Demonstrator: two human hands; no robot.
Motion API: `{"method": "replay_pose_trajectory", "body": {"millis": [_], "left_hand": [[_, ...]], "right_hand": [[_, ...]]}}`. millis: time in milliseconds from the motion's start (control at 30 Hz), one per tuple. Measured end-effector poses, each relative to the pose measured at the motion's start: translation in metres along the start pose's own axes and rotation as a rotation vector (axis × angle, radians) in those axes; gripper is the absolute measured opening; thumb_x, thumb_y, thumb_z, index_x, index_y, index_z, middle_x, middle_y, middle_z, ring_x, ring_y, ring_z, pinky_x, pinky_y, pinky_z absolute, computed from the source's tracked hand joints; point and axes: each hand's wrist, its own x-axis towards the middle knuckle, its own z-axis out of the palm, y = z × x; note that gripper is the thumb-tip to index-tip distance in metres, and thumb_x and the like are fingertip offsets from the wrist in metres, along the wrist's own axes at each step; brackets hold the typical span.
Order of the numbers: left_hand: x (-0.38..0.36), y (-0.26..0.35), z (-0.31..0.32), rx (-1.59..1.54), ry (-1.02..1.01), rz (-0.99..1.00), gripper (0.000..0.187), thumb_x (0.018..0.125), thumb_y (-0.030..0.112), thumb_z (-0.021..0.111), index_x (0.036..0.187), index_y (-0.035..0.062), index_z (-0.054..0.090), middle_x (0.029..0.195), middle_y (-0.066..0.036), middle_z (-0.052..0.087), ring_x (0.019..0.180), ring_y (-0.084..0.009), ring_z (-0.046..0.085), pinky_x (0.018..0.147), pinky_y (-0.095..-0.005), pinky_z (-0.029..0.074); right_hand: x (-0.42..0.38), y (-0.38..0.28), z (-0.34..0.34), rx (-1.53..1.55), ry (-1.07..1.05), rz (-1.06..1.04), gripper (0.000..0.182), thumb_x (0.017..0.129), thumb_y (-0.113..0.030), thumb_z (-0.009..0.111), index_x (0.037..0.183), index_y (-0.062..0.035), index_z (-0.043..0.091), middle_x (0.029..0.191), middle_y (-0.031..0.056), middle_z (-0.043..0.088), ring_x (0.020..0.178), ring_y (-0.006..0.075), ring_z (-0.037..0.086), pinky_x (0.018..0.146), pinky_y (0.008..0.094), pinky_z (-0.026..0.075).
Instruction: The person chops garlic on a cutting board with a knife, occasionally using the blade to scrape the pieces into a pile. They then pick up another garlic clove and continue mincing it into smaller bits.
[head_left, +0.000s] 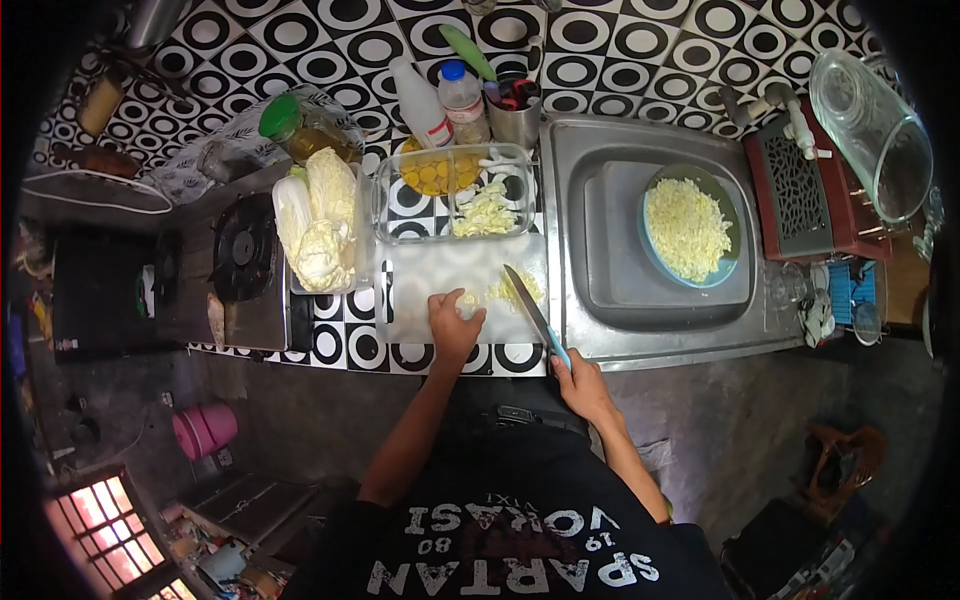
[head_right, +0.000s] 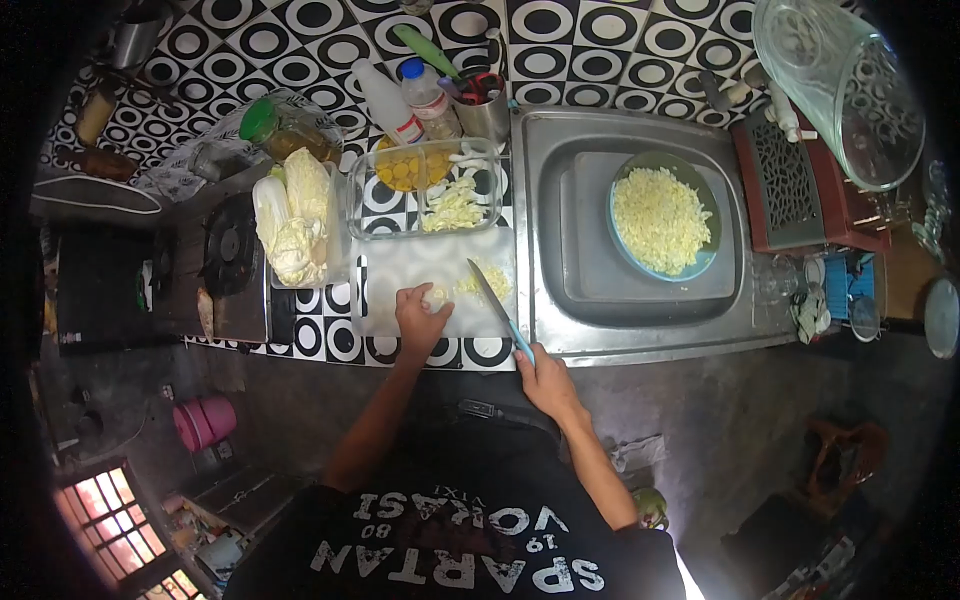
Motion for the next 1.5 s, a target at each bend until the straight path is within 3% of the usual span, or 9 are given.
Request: {"method": "replay_pose_trajectory", "body": {"millis": [233,333,433,600,700,833,1033,1200,1500], "left_hand": [[0.006,-0.007,0.025,-0.013,-0.002,0.018,0.040,0.060,0.011,0.074,0.097,0.0007,0.063,0.084,-0.011,0.055,0.067,-0.0188,0.055,0.064,-0.0318,0.049],[0.010,0.007,0.039,0.062,-0.002,0.104,0.034,0.062,0.010,0.071,0.094,0.0010,0.065,0.086,-0.013,0.056,0.071,-0.0234,0.058,0.067,-0.0343,0.049],[0.009,0.031,0.037,-0.263,-0.200,-0.121,0.030,0.068,0.014,0.072,0.095,0.0020,0.066,0.085,-0.013,0.061,0.071,-0.0192,0.062,0.069,-0.0295,0.051],[0.019,0.008,0.010,-0.458,-0.105,-0.107,0.027,0.074,0.011,0.068,0.099,0.0005,0.064,0.087,-0.009,0.066,0.075,-0.0136,0.062,0.066,-0.0252,0.050],[0.024,0.003,-0.020,-0.569,-0.294,-0.437,0.030,0.079,0.011,0.065,0.105,-0.0019,0.061,0.088,-0.006,0.064,0.074,-0.0112,0.059,0.068,-0.0239,0.048],[0.020,-0.002,-0.025,-0.804,-0.377,-0.615,0.035,0.080,0.013,0.065,0.110,-0.0047,0.057,0.089,-0.006,0.064,0.077,-0.0112,0.059,0.071,-0.0238,0.048],[0.025,0.026,-0.007,-1.240,-0.413,-0.659,0.044,0.087,0.022,0.056,0.120,-0.0049,0.045,0.104,-0.015,0.059,0.098,-0.0246,0.058,0.090,-0.0329,0.046],[0.028,0.040,-0.002,-1.618,-0.327,-1.005,0.052,0.087,0.035,0.053,0.120,-0.0044,0.042,0.119,-0.019,0.049,0.112,-0.0295,0.050,0.100,-0.0379,0.039],[0.026,0.025,-0.007,-1.480,-0.404,-0.902,0.050,0.088,0.036,0.050,0.117,-0.0047,0.043,0.117,-0.021,0.052,0.112,-0.0324,0.050,0.099,-0.0420,0.040]], "right_hand": [[0.010,0.000,-0.016,0.003,-0.001,0.007,0.034,0.094,-0.032,0.044,0.092,0.0002,0.053,0.072,0.0269,0.059,0.078,0.0470,0.057,0.067,0.0506,0.043],[0.013,-0.004,-0.019,0.019,-0.014,0.003,0.033,0.094,-0.032,0.044,0.092,0.0003,0.053,0.072,0.0271,0.059,0.078,0.0471,0.057,0.067,0.0506,0.043],[0.009,-0.003,-0.020,0.036,-0.011,0.023,0.033,0.094,-0.032,0.045,0.092,0.0005,0.052,0.071,0.0273,0.059,0.078,0.0474,0.057,0.067,0.0508,0.043],[0.015,0.001,-0.022,0.023,0.013,0.027,0.032,0.093,-0.031,0.046,0.092,0.0008,0.052,0.071,0.0271,0.059,0.077,0.0474,0.057,0.067,0.0508,0.042],[0.025,0.011,-0.014,0.016,-0.039,-0.058,0.033,0.093,-0.032,0.047,0.090,0.0004,0.052,0.066,0.0243,0.057,0.068,0.0438,0.058,0.062,0.0457,0.044],[0.034,0.008,-0.012,-0.045,-0.126,-0.151,0.031,0.093,-0.030,0.048,0.090,0.0005,0.052,0.067,0.0255,0.057,0.070,0.0453,0.057,0.062,0.0478,0.043],[0.032,-0.012,-0.028,-0.026,-0.104,-0.121,0.030,0.093,-0.029,0.046,0.091,-0.0003,0.051,0.069,0.0266,0.058,0.074,0.0473,0.056,0.066,0.0522,0.042],[0.026,0.004,-0.015,-0.043,-0.146,-0.198,0.029,0.093,-0.029,0.047,0.090,-0.0005,0.050,0.068,0.0265,0.058,0.072,0.0475,0.056,0.064,0.0525,0.043],[0.006,-0.004,0.006,-0.073,-0.001,-0.065,0.031,0.092,-0.032,0.047,0.089,-0.0012,0.052,0.069,0.0266,0.059,0.073,0.0480,0.056,0.067,0.0542,0.042]]}}
